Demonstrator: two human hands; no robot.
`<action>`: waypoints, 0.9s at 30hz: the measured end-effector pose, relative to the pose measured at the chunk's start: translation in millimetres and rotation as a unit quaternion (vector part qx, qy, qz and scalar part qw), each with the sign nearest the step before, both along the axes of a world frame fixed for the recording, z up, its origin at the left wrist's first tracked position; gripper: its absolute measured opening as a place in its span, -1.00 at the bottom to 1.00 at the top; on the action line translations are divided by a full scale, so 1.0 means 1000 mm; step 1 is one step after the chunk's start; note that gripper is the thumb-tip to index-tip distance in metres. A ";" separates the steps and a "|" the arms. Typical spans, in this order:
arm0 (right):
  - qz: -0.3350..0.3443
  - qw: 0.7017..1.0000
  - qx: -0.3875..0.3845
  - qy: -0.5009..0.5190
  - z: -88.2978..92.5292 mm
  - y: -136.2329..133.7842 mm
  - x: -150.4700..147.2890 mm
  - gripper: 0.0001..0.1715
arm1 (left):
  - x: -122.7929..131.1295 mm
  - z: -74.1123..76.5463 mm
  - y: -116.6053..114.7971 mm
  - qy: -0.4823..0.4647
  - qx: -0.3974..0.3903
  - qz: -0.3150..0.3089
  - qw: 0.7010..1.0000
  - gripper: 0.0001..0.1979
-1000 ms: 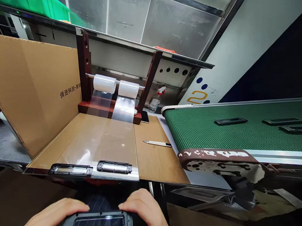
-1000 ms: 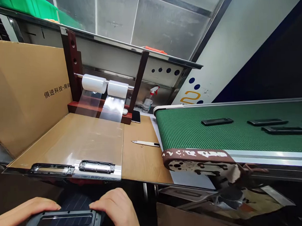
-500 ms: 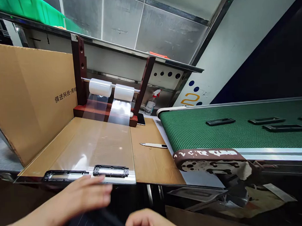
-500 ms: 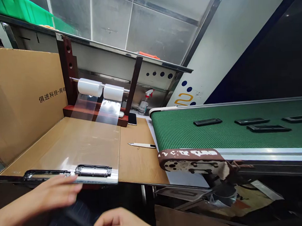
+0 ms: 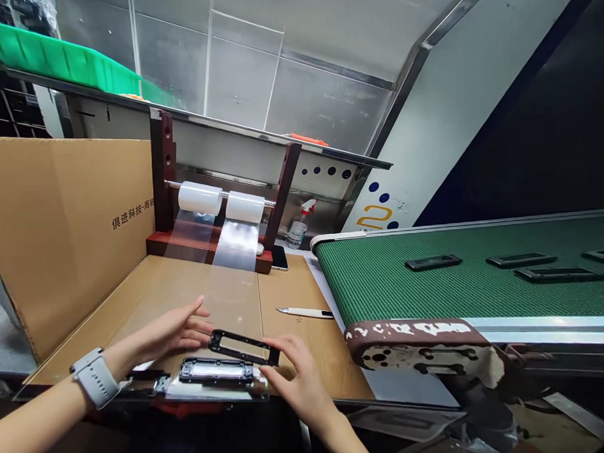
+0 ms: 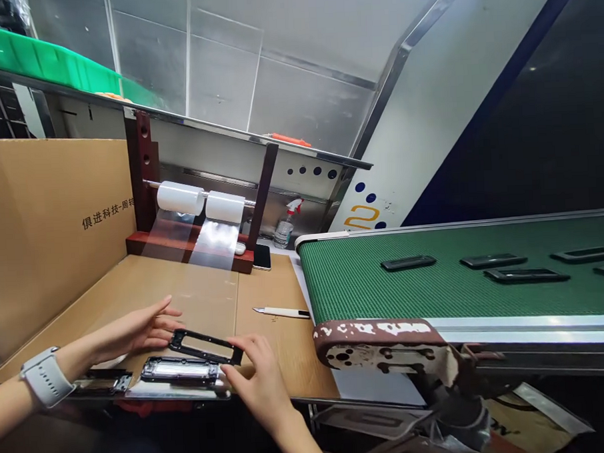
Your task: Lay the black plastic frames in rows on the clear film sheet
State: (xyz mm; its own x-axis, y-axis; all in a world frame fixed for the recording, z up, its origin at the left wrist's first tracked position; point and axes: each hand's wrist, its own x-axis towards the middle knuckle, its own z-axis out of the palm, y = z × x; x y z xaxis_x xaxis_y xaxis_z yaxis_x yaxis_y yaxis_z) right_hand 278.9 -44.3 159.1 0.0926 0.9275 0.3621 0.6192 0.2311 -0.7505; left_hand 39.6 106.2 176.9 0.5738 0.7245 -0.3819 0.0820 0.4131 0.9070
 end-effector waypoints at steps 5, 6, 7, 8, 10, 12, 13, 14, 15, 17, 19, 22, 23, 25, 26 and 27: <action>0.025 0.998 -0.045 -0.035 -0.007 0.023 -0.006 -0.57 | -0.005 0.000 -0.003 0.007 -0.023 -0.025 0.999 -0.42; 0.030 0.997 -0.053 -0.039 -0.007 0.028 -0.007 -0.56 | -0.005 0.000 -0.003 0.007 -0.024 -0.025 0.999 -0.42; 0.033 0.997 -0.061 -0.042 -0.007 0.033 -0.008 -0.56 | -0.005 0.000 -0.003 0.006 -0.024 -0.024 0.999 -0.42; 0.037 0.996 -0.069 -0.044 -0.006 0.037 -0.009 -0.56 | -0.004 0.000 -0.003 0.004 -0.024 -0.021 0.999 -0.42; 0.041 0.995 -0.080 -0.045 -0.006 0.043 -0.010 -0.55 | -0.004 0.000 -0.004 0.001 -0.023 -0.015 1.000 -0.45; 0.043 0.995 -0.084 -0.044 -0.006 0.046 -0.010 -0.56 | -0.003 0.001 -0.004 -0.004 -0.025 -0.012 1.000 -0.47; 0.042 0.995 -0.084 -0.044 -0.007 0.047 -0.010 -0.56 | -0.003 0.001 -0.004 -0.007 -0.027 -0.012 1.000 -0.47; 0.042 0.995 -0.084 -0.044 -0.008 0.048 -0.010 -0.56 | -0.003 0.000 -0.004 -0.011 -0.029 -0.012 0.999 -0.47; 0.042 0.995 -0.084 -0.044 -0.008 0.048 -0.010 -0.56 | -0.003 0.000 -0.004 -0.014 -0.031 -0.012 0.999 -0.46; 0.044 0.994 -0.085 -0.045 -0.010 0.049 -0.011 -0.55 | -0.004 -0.002 -0.004 -0.019 -0.033 -0.012 0.999 -0.42; 0.047 0.994 -0.087 -0.046 -0.010 0.050 -0.011 -0.55 | -0.005 -0.005 -0.003 -0.026 -0.035 -0.015 0.999 -0.37; 0.051 0.993 -0.090 -0.048 -0.010 0.052 -0.010 -0.55 | -0.006 -0.008 -0.001 -0.041 -0.035 -0.024 0.998 -0.31; 0.052 0.993 -0.092 -0.049 -0.010 0.053 -0.010 -0.55 | -0.007 -0.009 0.000 -0.043 -0.035 -0.025 0.998 -0.30; 0.052 0.993 -0.094 -0.049 -0.009 0.053 -0.010 -0.55 | -0.007 -0.011 0.000 -0.044 -0.033 -0.022 0.998 -0.30; 0.051 0.993 -0.095 -0.049 -0.009 0.053 -0.010 -0.55 | -0.007 -0.012 0.000 -0.044 -0.030 -0.020 0.998 -0.30; 0.051 0.993 -0.096 -0.049 -0.009 0.053 -0.010 -0.55 | -0.007 -0.013 0.000 -0.043 -0.026 -0.017 0.999 -0.30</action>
State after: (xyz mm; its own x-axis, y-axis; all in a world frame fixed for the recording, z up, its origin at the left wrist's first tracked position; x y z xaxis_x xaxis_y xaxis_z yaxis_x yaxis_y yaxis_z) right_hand 268.7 8.9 150.2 -0.0324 0.9829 0.1813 0.6721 0.1556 -0.7239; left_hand 32.9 106.1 164.4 0.6302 0.6845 -0.3666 0.0200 0.4577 0.8889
